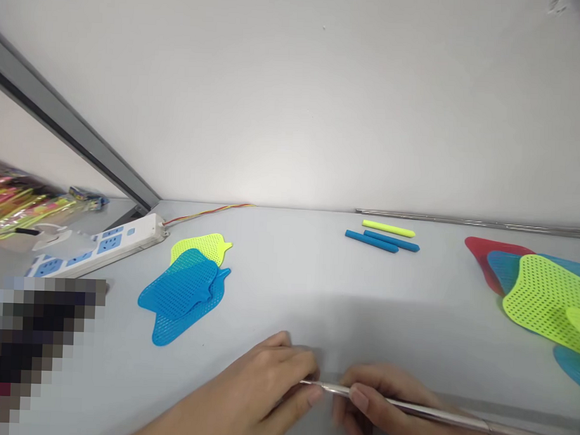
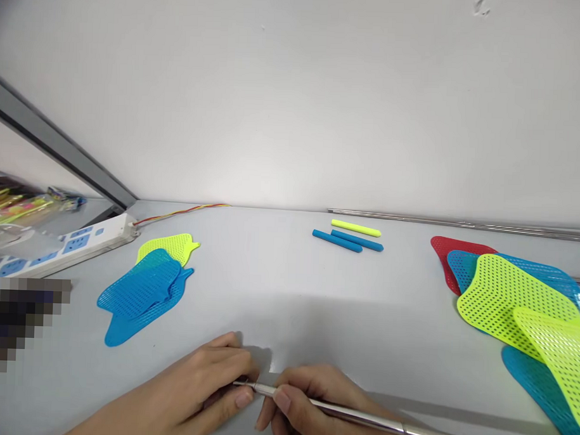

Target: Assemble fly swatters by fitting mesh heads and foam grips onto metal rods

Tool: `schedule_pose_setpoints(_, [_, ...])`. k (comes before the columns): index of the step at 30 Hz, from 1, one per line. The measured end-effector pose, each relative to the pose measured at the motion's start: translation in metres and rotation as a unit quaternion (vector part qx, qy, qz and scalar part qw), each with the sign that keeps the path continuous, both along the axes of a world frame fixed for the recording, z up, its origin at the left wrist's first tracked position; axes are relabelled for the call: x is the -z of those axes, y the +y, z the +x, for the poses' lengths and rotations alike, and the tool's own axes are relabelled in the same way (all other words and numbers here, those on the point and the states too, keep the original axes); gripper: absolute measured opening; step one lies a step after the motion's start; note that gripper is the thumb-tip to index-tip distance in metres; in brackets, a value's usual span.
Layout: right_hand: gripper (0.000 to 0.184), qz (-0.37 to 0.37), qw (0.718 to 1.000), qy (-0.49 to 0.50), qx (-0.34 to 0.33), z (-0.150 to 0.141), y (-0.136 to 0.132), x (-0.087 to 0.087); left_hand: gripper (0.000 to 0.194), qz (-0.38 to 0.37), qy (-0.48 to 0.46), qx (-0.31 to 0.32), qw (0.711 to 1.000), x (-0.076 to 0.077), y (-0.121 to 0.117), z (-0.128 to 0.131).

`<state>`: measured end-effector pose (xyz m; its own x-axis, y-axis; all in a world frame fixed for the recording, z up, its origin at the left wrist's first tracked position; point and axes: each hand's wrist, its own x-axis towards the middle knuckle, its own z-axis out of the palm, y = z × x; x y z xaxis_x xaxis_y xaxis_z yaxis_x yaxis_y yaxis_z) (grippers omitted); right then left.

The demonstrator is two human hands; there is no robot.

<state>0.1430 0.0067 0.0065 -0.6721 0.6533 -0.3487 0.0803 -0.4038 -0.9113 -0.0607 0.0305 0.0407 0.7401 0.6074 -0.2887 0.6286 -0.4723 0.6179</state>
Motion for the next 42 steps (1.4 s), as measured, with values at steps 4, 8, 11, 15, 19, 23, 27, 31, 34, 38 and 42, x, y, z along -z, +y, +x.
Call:
schedule_pose_setpoints(4, [0.04,0.006,1.0,0.007,-0.013,0.0,0.002,0.0,0.024,0.0,-0.034,0.021,0.999,0.001,-0.001,-0.001])
schedule_pose_setpoints(8, [0.041,0.004,1.0,0.005,-0.016,-0.001,0.003,-0.003,0.025,-0.003,-0.068,0.029,0.997,0.002,0.0,-0.002])
schedule_pose_setpoints(11, [0.042,0.016,1.0,0.003,-0.003,-0.002,0.002,-0.003,0.024,-0.006,-0.063,0.03,0.998,0.001,0.0,-0.002])
schedule_pose_setpoints(15, [0.043,0.022,1.0,0.003,0.001,-0.003,0.002,-0.003,0.024,-0.015,-0.05,0.033,0.998,0.001,0.0,-0.002])
schedule_pose_setpoints(19, [0.041,-0.005,0.999,0.017,0.026,-0.004,0.001,-0.003,0.026,-0.037,-0.069,0.006,0.997,0.003,0.003,-0.005])
schedule_pose_setpoints(23, [0.04,-0.028,0.998,0.032,0.048,-0.005,0.001,-0.003,0.033,-0.092,-0.114,-0.058,0.988,0.004,0.008,-0.009])
schedule_pose_setpoints(27, [0.037,-0.018,0.998,0.033,0.059,-0.001,0.001,-0.005,0.036,-0.182,-0.158,-0.109,0.965,0.006,0.013,-0.012])
schedule_pose_setpoints(31, [0.041,0.001,0.994,0.086,0.069,0.005,0.002,0.0,0.037,-0.227,-0.179,-0.148,0.946,0.009,0.018,-0.017])
schedule_pose_setpoints(34, [0.053,-0.011,0.979,0.164,0.123,0.005,0.001,0.008,0.036,-0.221,-0.176,-0.164,0.945,0.008,0.023,-0.022])
schedule_pose_setpoints(38, [0.066,-0.05,0.954,0.211,0.205,0.003,0.001,0.011,0.037,-0.207,-0.155,-0.169,0.951,0.005,0.03,-0.028])
schedule_pose_setpoints(42, [0.061,-0.048,0.943,0.166,0.285,0.003,0.002,0.009,0.036,-0.18,-0.125,-0.164,0.962,0.001,0.036,-0.033])
